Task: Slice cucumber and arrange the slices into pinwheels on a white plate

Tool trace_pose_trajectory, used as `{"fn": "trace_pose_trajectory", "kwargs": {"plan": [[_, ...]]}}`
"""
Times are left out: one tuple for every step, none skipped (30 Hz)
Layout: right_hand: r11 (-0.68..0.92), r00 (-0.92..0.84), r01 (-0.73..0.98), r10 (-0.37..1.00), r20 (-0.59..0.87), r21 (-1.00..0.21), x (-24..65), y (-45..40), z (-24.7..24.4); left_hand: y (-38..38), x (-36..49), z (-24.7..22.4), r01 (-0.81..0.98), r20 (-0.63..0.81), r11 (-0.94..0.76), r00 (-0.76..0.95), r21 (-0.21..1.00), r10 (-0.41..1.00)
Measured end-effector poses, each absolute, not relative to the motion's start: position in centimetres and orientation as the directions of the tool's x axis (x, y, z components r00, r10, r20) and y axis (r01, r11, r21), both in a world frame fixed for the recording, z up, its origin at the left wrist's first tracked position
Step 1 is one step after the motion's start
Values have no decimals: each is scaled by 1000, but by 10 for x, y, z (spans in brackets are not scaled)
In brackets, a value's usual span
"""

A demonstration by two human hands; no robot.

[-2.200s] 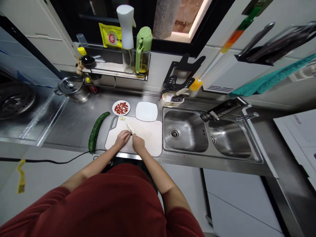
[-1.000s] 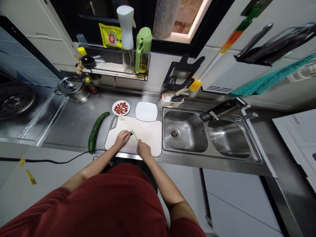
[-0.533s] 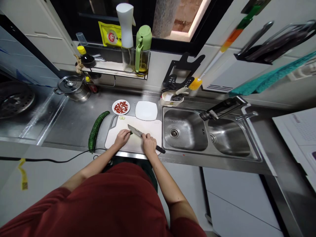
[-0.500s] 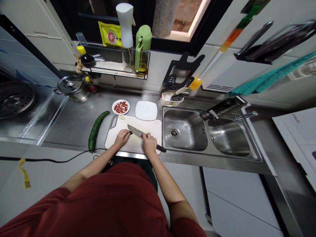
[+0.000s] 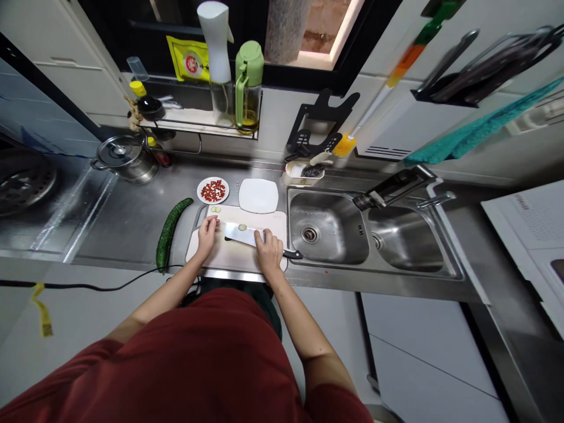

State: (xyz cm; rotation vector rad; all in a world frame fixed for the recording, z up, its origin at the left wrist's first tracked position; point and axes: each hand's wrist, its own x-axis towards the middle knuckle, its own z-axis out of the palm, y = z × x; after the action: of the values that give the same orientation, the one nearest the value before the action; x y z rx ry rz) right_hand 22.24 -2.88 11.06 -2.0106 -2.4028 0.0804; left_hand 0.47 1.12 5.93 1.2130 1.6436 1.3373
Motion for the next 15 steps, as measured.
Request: {"fn": "trace_pose_trajectory", "kwargs": {"plan": [[179, -180, 983, 984, -12, -41, 223, -29, 109, 13, 5, 65, 255, 53, 21, -280, 967, 958], [183, -183, 982, 983, 3, -40, 223, -29, 108, 14, 6, 71, 285, 63, 4, -223, 959, 973], [188, -188, 981, 982, 15, -40, 223, -29, 107, 15, 6, 77, 324, 75, -18, -164, 946, 984], [194, -194, 980, 981, 24, -42, 223, -29, 106, 15, 7, 84, 370, 87, -42, -104, 928, 991], [201, -200, 979, 979, 29, -45, 223, -29, 105, 14, 8, 90, 415, 99, -67, -57, 907, 993], [208, -207, 977, 978, 30, -50, 223, -29, 105, 13, 9, 97, 454, 106, -85, -20, 887, 994], [217, -216, 974, 976, 25, -57, 223, -29, 104, 12, 10, 102, 488, 101, -96, 15, 868, 995], [228, -228, 971, 974, 15, -66, 223, -29, 104, 12, 11, 106, 514, 84, -94, 42, 853, 996], [241, -242, 967, 970, 1, -76, 222, -29, 103, 12, 12, 109, 537, 53, -77, 59, 840, 997], [255, -257, 963, 966, -15, -86, 222, -30, 103, 12, 12, 111, 557, 13, -49, 68, 829, 998], [268, -272, 959, 962, -29, -94, 222, -30, 102, 13, 12, 112, 572, -30, -14, 67, 820, 997], [280, -285, 955, 958, -39, -99, 222, -31, 102, 14, 12, 110, 580, -72, 22, 63, 814, 995], [291, -297, 951, 954, -44, -99, 222, -32, 101, 15, 13, 108, 576, -107, 54, 58, 816, 993], [301, -306, 949, 951, -47, -98, 222, -33, 101, 16, 13, 105, 557, -135, 81, 58, 826, 989], [308, -314, 946, 948, -50, -97, 222, -34, 100, 18, 13, 100, 524, -157, 102, 62, 846, 986]]}}
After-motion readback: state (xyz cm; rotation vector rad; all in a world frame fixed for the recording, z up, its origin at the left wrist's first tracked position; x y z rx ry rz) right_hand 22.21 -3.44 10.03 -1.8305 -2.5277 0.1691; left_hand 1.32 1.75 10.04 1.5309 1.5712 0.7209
